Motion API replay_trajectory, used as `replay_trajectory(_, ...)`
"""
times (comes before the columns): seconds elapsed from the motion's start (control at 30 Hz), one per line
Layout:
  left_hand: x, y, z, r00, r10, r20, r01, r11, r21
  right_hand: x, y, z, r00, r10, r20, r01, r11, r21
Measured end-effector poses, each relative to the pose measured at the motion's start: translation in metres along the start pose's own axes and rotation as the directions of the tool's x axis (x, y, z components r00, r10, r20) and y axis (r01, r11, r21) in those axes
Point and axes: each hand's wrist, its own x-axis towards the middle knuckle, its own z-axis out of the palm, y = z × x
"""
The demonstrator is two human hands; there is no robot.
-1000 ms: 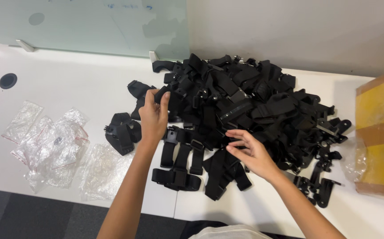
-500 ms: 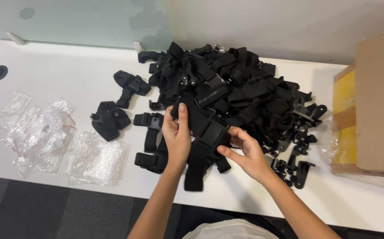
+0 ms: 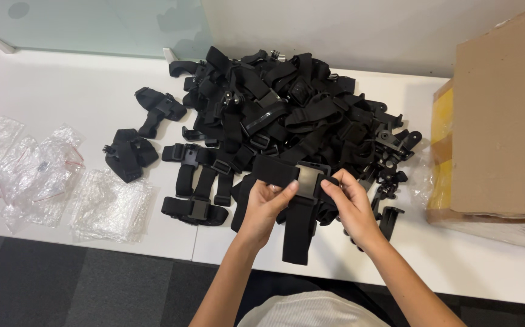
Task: The person picks up black straps from a pile on a white table, folds them, and places them into clear plastic bags. The person then puts the filled bags into a cardboard box. The process is repeated continuously throughout the video.
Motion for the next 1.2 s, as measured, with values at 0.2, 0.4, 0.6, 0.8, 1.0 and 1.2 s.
replay_trajectory(0.2,-0.008,0.013,0.016,1.0,0.029,-0.008,-0.029,0.999,0.029,-0.006,-0.017,-0.016,0.99,-0.138,0.014,0.137,0.958,-0.253)
replay_trajectory(0.4,-0.008,0.011,0.022,1.0,0.001,-0.017,-0.001,0.999,0.053,0.001,-0.013,-0.026,0.987,-0.146,0.072,0.154,0.981,-0.12)
replay_trajectory(0.6,-0.015,0.006,0.026,0.992,-0.013,0.125,0.007,0.999,0.049,0.003,0.002,-0.024,0.995,-0.1,0.005,0.1,0.991,-0.085)
replay_trajectory(0.8,-0.024,0.003,0.025,0.948,-0.051,0.315,-0.029,0.969,0.246,-0.003,0.005,-0.017,0.996,-0.045,-0.082,0.028,0.98,-0.198)
replay_trajectory(1.0,-0.023,-0.012,0.008,0.843,-0.099,0.529,0.319,0.884,-0.342,-0.004,0.009,-0.012,0.995,-0.006,-0.102,-0.006,0.993,-0.12)
replay_trajectory(1.2,-0.025,-0.013,0.019,0.902,-0.189,0.388,0.208,0.978,-0.007,-0.009,-0.001,-0.005,0.989,0.07,-0.127,-0.081,0.993,-0.086)
